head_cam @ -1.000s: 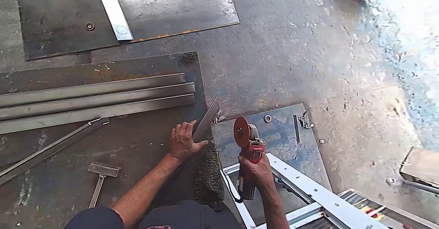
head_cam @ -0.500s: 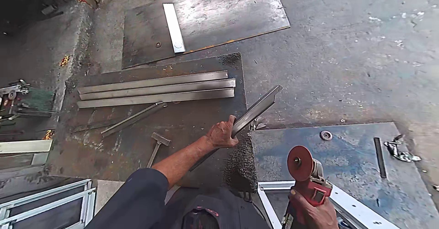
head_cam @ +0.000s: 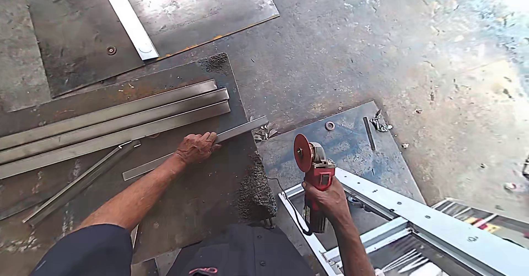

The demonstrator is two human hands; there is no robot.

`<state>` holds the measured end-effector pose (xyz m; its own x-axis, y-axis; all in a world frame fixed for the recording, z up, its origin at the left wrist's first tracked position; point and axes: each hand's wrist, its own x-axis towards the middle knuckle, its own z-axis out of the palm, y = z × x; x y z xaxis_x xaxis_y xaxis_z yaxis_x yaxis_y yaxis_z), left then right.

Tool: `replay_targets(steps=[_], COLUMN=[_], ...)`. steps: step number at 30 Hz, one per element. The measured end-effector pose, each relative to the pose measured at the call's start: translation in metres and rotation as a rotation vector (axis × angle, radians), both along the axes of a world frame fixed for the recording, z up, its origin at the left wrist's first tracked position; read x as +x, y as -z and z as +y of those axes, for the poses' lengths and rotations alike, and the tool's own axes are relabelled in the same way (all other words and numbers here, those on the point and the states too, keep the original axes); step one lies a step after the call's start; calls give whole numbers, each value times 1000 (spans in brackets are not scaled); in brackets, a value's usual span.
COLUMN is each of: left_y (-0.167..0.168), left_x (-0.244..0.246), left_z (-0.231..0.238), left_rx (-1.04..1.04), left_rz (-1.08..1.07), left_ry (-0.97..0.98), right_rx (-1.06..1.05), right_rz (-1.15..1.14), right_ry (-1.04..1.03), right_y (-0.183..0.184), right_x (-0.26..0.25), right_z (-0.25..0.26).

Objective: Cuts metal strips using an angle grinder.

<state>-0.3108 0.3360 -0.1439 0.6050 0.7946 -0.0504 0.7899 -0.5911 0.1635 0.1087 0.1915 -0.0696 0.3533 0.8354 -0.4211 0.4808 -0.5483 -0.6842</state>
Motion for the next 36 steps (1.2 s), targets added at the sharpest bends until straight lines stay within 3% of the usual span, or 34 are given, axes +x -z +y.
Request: replay_targets(steps=[4, 15, 36], left_y=[15, 13, 15], left_x=[0, 2, -1], left_z=[-3, 1, 3], left_rx=[32, -42, -79], left_rz=[-47, -58, -76], left_ry=[-9, -8, -5], right_rx=[-22, -52, -86], right_rz=[-1, -4, -53], right_ry=[-25, -84, -176], right_y=[4, 21, 28], right_x=[-10, -29, -36], right_z=[21, 66, 83])
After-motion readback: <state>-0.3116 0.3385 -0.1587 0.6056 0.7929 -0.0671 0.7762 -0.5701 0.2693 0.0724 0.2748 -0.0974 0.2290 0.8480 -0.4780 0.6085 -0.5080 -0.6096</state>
